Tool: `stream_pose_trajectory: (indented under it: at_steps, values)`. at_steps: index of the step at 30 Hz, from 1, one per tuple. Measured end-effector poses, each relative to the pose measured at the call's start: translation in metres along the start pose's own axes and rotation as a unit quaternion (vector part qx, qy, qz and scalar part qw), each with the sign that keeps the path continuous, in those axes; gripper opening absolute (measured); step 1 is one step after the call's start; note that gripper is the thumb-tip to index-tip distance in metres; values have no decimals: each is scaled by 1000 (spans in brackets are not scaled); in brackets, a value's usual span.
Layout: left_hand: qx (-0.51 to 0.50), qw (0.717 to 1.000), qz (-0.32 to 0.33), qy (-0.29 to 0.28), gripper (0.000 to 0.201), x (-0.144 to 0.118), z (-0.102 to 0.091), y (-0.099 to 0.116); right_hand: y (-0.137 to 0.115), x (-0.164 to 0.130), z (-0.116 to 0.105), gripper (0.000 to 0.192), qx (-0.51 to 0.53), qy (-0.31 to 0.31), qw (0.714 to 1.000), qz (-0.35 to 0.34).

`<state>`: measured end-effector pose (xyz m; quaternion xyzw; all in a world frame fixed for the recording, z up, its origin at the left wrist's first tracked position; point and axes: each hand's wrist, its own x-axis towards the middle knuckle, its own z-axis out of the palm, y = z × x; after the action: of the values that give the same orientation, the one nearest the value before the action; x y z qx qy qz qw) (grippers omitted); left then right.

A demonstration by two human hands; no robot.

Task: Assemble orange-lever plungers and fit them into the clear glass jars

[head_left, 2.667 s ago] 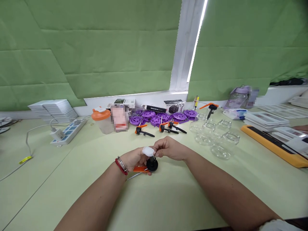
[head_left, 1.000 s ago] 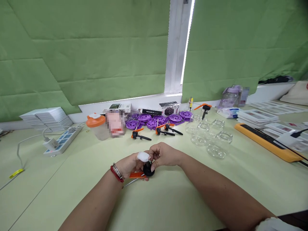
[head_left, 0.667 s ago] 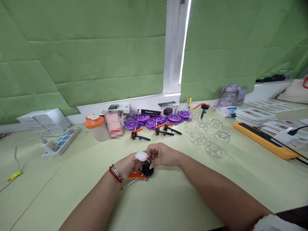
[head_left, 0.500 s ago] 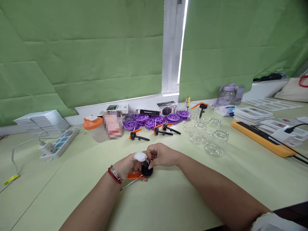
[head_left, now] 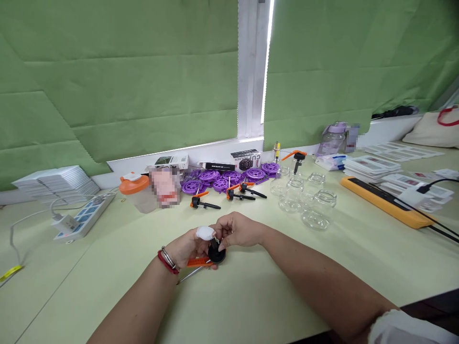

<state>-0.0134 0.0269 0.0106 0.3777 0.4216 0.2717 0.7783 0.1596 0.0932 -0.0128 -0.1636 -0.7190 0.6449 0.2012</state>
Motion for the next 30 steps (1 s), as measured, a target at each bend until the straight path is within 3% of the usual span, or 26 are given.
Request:
stream_pose_trajectory:
  at_steps: [10,15,30]
  values:
    - [9,1000,4,16,36,-1,2,0,-1,-1,-1,39,-3,-1,1000,4]
    - [12,1000,8,-8,38,0,0,0,-1,-1,-1,41,-5,-3,1000,1]
    - [36,999,-4,-13,44,-2,-2,1,-4,-2,3,28,-7,10,1000,15]
